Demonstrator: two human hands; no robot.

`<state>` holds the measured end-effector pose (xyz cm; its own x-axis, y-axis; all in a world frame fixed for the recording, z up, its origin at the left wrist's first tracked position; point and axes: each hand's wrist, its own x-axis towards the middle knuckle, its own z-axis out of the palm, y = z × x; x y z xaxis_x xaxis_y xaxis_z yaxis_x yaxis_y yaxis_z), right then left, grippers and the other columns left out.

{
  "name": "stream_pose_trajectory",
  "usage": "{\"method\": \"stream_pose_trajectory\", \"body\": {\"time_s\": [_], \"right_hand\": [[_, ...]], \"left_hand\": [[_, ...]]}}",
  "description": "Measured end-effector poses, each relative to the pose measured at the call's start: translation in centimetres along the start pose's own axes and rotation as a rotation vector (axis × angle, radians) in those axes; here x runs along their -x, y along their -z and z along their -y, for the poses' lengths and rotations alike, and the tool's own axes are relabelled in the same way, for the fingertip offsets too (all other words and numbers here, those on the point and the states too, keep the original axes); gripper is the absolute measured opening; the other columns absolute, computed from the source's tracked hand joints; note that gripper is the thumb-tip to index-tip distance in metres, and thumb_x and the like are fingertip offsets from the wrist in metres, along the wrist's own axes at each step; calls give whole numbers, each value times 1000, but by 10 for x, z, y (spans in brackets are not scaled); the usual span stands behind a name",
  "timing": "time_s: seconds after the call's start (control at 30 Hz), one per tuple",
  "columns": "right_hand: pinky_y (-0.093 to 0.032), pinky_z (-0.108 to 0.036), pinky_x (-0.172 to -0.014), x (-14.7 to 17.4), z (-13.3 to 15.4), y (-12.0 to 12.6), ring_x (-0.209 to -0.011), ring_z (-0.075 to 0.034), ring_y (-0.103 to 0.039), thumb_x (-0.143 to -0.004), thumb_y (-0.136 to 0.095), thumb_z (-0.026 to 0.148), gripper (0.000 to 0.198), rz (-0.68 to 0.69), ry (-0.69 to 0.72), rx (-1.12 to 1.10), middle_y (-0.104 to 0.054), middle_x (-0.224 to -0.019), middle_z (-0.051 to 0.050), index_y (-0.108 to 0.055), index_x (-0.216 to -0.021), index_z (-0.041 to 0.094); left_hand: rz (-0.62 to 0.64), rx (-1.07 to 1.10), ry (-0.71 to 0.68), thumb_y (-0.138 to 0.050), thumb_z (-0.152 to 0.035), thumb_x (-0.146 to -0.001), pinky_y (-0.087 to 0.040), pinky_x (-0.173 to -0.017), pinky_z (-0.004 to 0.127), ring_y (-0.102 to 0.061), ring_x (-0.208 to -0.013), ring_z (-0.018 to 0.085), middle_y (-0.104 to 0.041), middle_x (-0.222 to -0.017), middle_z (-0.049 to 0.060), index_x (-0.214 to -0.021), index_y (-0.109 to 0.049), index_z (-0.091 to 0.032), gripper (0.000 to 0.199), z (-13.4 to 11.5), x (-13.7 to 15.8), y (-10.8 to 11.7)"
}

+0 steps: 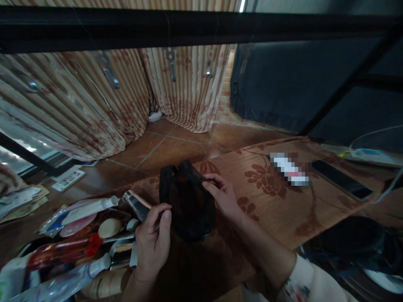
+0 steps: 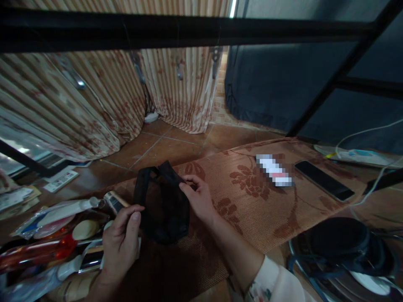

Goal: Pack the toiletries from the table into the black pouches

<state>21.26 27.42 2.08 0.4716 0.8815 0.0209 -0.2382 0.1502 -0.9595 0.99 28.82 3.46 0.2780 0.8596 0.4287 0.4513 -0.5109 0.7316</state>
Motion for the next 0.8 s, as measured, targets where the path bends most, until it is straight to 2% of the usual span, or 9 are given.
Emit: {"method": "stream_pose_trajectory", "body": {"time_s": [0.17, 0.47, 0.8], "right_hand": [[-45, -24, -56, 0, -2, 4, -61, -13, -57, -71, -72, 36, 22, 3, -15, -7, -65, -73, 2, -66, -87, 23], [-42, -23, -54, 1, 2, 4, -59, -11, -53, -73, -70, 35, 16, 19, -12, 15, -63, -69, 2, -67, -81, 21], [-41, -22, -52, 1, 0, 4, -57, -10, -51, -71, -71, 38, 19, 27, -26, 19, -61, -66, 2, -66, -77, 20]], "left_hand": [[33, -23, 26, -43, -31, -92, -42, -52, 22, -55, -53, 11, -61, -66, -2, -103, -64, -20, 26, -1, 1, -2], [32, -22, -9, -43, -27, -93, -39, -50, 20, -50, -49, 9, -55, -61, -5, -105, -63, -20, 24, -3, 0, -4], [27, -28, -27, -43, -28, -94, -40, -53, 20, -52, -53, 9, -59, -67, -3, -104, -64, -20, 24, -5, 0, -3]]}}
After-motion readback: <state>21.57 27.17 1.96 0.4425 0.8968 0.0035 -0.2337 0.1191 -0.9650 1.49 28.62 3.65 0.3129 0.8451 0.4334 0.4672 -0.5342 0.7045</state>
